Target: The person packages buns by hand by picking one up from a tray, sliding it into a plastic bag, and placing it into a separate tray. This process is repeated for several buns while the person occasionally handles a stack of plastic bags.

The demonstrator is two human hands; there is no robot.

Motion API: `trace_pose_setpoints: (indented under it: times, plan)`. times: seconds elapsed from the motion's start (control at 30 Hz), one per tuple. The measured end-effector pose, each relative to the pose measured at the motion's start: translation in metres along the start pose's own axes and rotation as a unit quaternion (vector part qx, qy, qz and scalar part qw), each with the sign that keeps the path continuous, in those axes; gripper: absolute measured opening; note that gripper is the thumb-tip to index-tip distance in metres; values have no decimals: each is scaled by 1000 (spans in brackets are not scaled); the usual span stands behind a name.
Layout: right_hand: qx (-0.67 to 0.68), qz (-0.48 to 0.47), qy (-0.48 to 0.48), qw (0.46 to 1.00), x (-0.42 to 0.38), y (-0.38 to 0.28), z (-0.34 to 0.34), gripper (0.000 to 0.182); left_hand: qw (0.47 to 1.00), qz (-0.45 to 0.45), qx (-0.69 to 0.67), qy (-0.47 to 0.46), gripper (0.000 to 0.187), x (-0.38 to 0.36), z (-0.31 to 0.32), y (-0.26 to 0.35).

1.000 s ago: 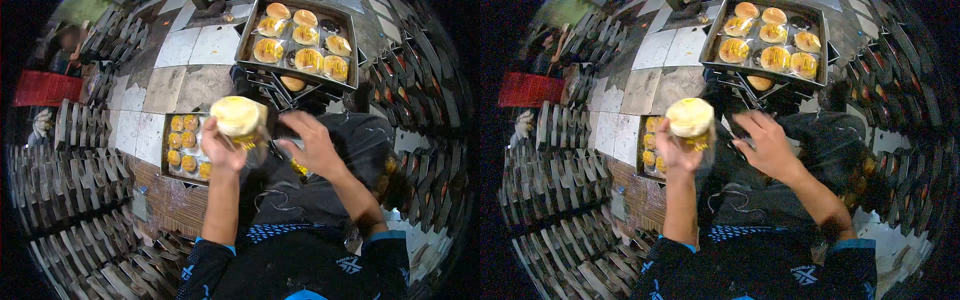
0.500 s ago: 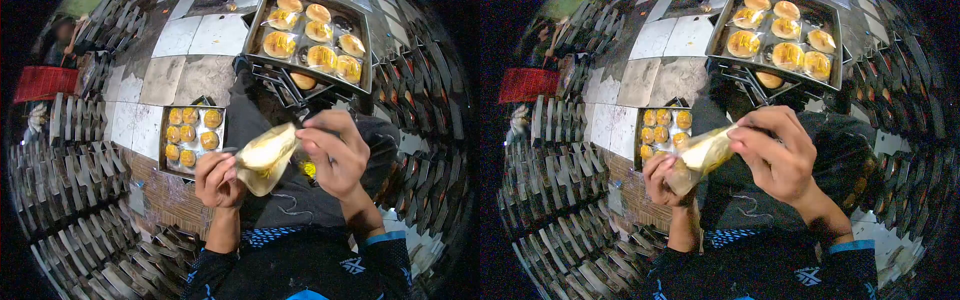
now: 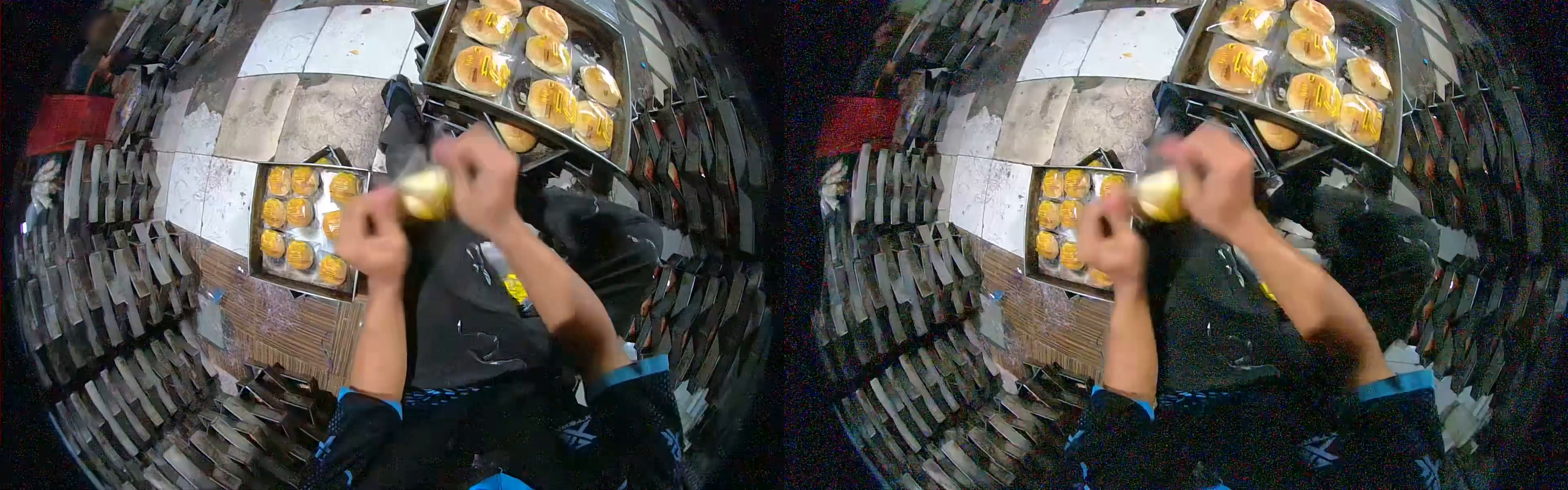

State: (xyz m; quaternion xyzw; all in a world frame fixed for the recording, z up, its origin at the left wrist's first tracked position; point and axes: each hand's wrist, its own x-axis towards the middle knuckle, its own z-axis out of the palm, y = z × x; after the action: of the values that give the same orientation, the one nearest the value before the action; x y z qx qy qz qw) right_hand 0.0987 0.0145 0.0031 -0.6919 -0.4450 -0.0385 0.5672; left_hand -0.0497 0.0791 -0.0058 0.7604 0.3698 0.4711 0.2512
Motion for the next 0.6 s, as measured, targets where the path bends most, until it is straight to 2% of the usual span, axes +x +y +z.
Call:
trace_pose_setpoints:
  times: [0.03,0.07,0.13,0.17,0.2,0.23,0.27,0.33,0.37,0.4,0.47,0.5,0.53,0.57,0.6]
  plan:
    - [37,140,47,988,11,3,-4,24,956,-238,-168,34,20,6,-1,-3]
    - [38,140,48,988,2,0,-8,24,966,-229,-122,-10,22,1,-10,-4]
    - [-26,202,13,979,-41,-15,-17,33,913,-339,-222,-47,23,-16,-39,7]
    - [-17,264,-10,964,-70,-17,-21,35,927,-310,-195,-74,21,-35,-52,2]
    - [-9,303,-33,952,-101,-14,-24,36,931,-328,-119,-104,15,-53,-65,5]
    - [7,367,-62,928,-121,-24,-30,37,948,-286,-42,-130,12,-82,-75,-6]
    - [3,379,-53,924,-131,-23,-40,37,951,-270,12,-148,12,-91,-82,8]
    - [-80,359,-282,886,-138,-21,-62,36,986,-103,57,-119,12,-102,-89,17]
    - [-76,299,-225,924,-130,-24,-73,36,982,-166,4,-95,12,-103,-94,21]
    - [-111,300,-181,930,-118,-27,-83,32,970,-228,-46,-63,12,-101,-101,26]
    - [-66,270,-121,953,-81,-41,-93,16,959,-265,-71,-66,14,-69,-101,34]
    - [-7,161,-148,976,-68,-42,-88,17,957,-268,-76,-81,15,-54,-94,31]
    - [48,51,-171,983,-56,-47,-80,28,954,-272,-84,-98,17,-40,-86,27]
    - [20,40,-240,970,-47,-57,-73,51,940,-306,-107,-109,18,-25,-74,27]
    - [-24,17,-291,956,-43,-54,-62,61,923,-339,-134,-123,19,-13,-62,28]
